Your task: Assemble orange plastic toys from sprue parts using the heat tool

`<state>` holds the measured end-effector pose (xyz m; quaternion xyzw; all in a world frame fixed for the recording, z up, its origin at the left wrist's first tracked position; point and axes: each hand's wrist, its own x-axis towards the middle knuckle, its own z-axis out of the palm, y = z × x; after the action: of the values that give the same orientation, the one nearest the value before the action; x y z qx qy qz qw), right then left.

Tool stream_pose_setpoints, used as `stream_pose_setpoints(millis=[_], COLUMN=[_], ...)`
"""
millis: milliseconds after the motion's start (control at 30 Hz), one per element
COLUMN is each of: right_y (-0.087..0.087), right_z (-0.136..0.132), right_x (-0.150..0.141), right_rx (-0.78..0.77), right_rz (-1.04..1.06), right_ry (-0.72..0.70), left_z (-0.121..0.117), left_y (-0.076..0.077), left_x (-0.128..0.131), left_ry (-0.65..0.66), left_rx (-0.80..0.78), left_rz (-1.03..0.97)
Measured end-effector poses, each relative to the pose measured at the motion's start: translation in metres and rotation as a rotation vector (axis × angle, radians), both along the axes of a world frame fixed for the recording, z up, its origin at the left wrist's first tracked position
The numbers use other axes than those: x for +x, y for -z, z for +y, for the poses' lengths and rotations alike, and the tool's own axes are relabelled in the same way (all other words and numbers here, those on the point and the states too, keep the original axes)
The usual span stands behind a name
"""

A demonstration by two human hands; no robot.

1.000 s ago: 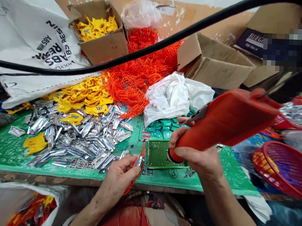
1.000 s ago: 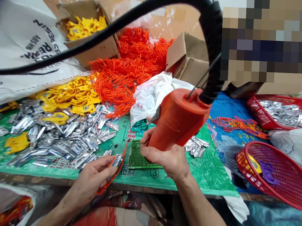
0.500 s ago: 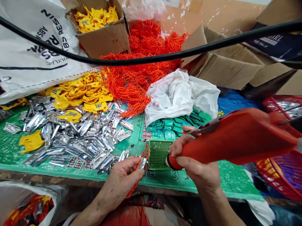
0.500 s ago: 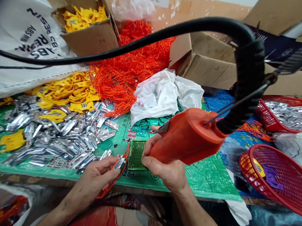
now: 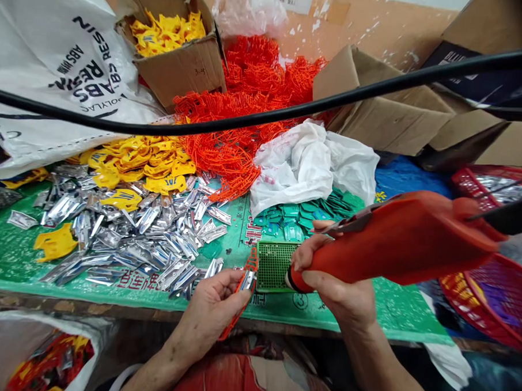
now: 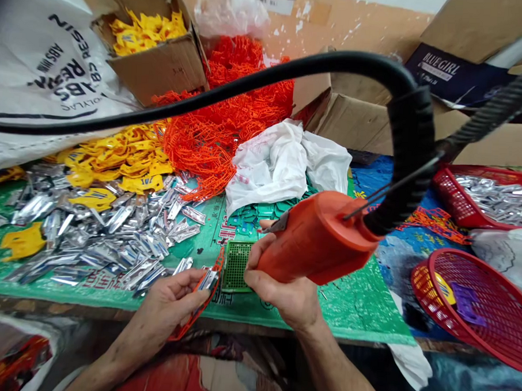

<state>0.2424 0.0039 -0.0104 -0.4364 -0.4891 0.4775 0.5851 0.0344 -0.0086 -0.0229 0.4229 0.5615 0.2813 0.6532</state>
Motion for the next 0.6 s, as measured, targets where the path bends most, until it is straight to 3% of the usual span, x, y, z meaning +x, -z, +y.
stream_pose_setpoints(millis=[200,600], right_y=[-0.0053,-0.0065], right_z=[-0.0003,-0.0007], right_x=[-0.0034,-0.0023], right_rx=[0.003,0.036], right_rz=[0.060,0.033], right_ry=[-0.018,0.045], left_z=[-0.0017,0.0009], left_y=[0.0063,0.0077], left_x=[0.0000,0.0014], left_ry=[-0.083,-0.076], left_rx=[-0.075,-0.053], left_rz=[-0.053,-0.085])
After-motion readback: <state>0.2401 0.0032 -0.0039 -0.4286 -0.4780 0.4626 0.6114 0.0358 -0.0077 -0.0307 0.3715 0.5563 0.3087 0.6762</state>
